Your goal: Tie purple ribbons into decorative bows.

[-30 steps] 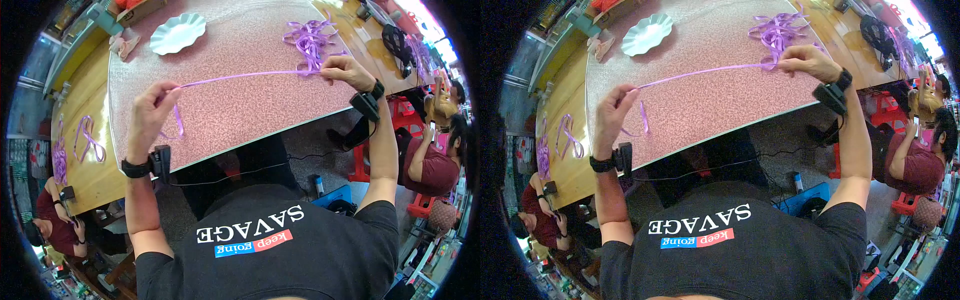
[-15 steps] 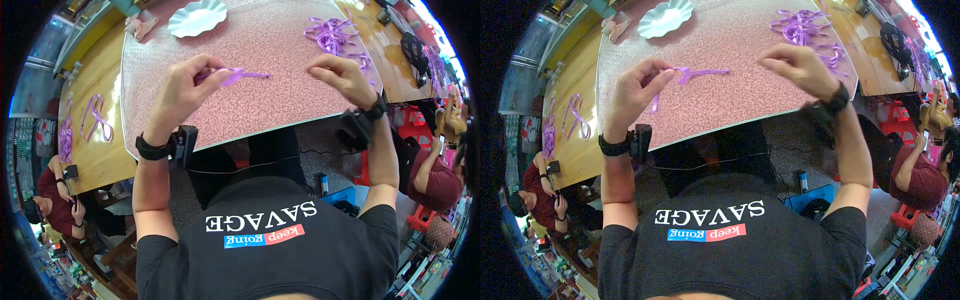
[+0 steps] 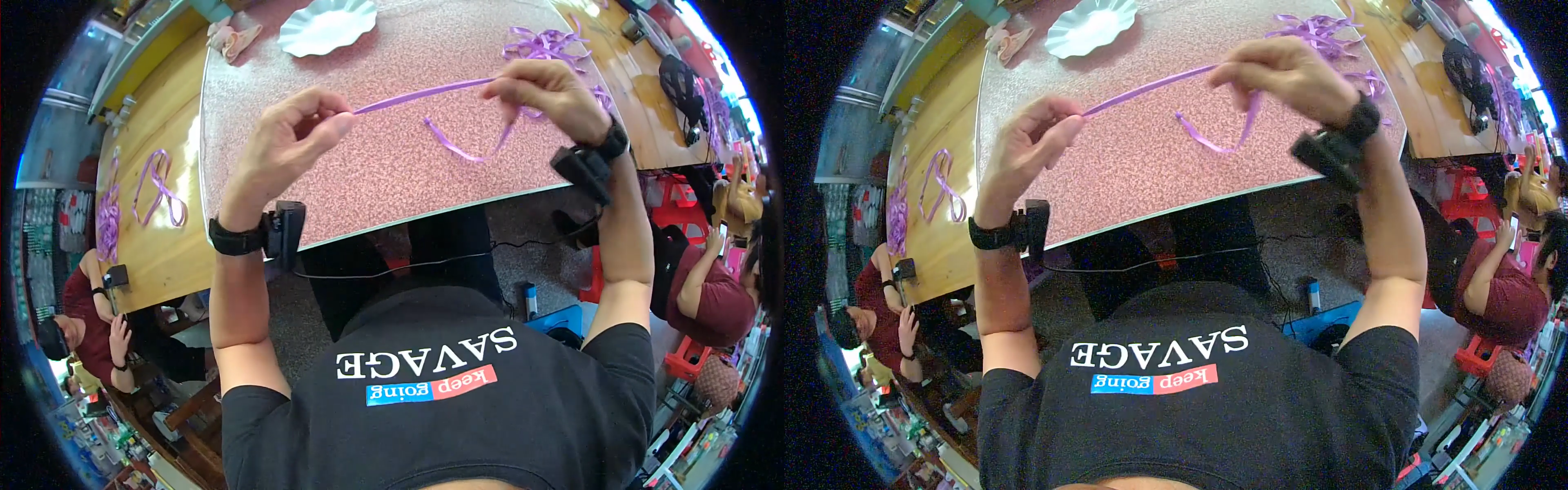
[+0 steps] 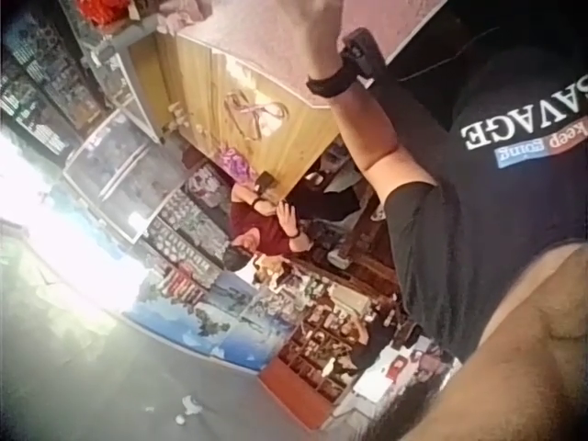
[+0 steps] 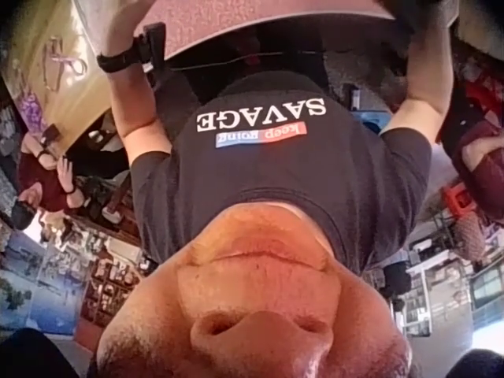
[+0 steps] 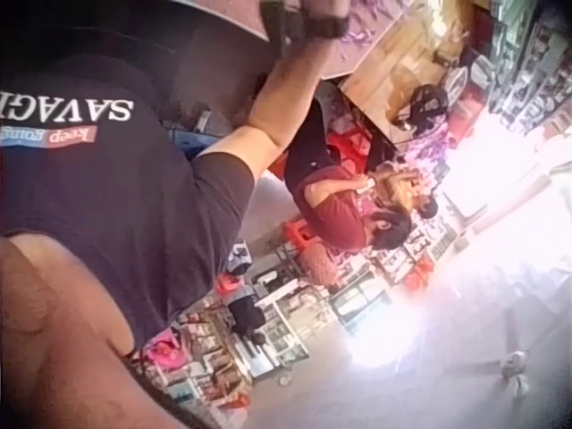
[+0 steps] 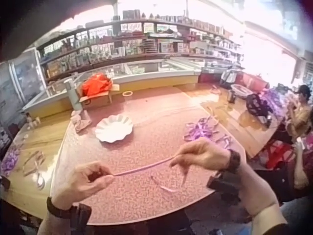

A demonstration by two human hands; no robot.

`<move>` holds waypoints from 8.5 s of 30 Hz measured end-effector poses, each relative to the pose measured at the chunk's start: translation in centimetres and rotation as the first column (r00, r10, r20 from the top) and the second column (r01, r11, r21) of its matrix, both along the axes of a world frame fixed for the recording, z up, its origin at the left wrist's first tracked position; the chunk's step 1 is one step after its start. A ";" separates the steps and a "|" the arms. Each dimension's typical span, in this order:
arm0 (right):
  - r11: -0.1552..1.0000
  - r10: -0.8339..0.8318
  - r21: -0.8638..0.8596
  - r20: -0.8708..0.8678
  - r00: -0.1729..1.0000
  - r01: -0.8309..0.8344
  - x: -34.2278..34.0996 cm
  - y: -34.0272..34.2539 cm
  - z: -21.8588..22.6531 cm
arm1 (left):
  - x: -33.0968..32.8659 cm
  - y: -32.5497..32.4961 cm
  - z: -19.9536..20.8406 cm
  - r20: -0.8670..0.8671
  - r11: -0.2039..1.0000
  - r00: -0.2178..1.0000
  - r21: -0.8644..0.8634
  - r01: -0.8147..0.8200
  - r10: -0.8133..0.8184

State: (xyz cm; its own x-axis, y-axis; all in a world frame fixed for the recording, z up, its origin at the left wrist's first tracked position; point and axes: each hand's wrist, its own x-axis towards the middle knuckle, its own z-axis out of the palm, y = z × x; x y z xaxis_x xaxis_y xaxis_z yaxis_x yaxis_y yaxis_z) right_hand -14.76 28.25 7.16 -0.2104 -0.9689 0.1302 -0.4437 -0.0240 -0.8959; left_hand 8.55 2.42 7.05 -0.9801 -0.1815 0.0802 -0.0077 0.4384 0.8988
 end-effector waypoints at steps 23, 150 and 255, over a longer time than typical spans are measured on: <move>0.972 -0.221 0.094 0.045 0.974 0.216 3.9 1.3 4.9 | -3.0 5.3 -3.8 -0.038 0.923 0.932 0.131 0.361 -0.359; 0.903 -0.275 -0.117 0.583 0.765 0.413 7.5 -3.1 -3.7 | -4.2 7.1 -4.3 -0.122 0.495 0.986 0.868 0.052 0.110; 0.878 -0.313 -0.119 0.590 0.745 0.463 8.3 -2.9 -4.2 | -4.1 7.6 -4.2 -0.194 0.815 0.976 0.579 0.031 0.100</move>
State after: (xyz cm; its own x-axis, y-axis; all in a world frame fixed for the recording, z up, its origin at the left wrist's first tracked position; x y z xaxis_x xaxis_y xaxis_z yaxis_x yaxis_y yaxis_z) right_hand -6.43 25.37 2.94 -0.6677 -0.7383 0.0952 0.0891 -0.2063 -0.9744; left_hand 4.49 9.98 2.80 -0.9450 -0.2915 0.1482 0.2000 -0.1566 0.9672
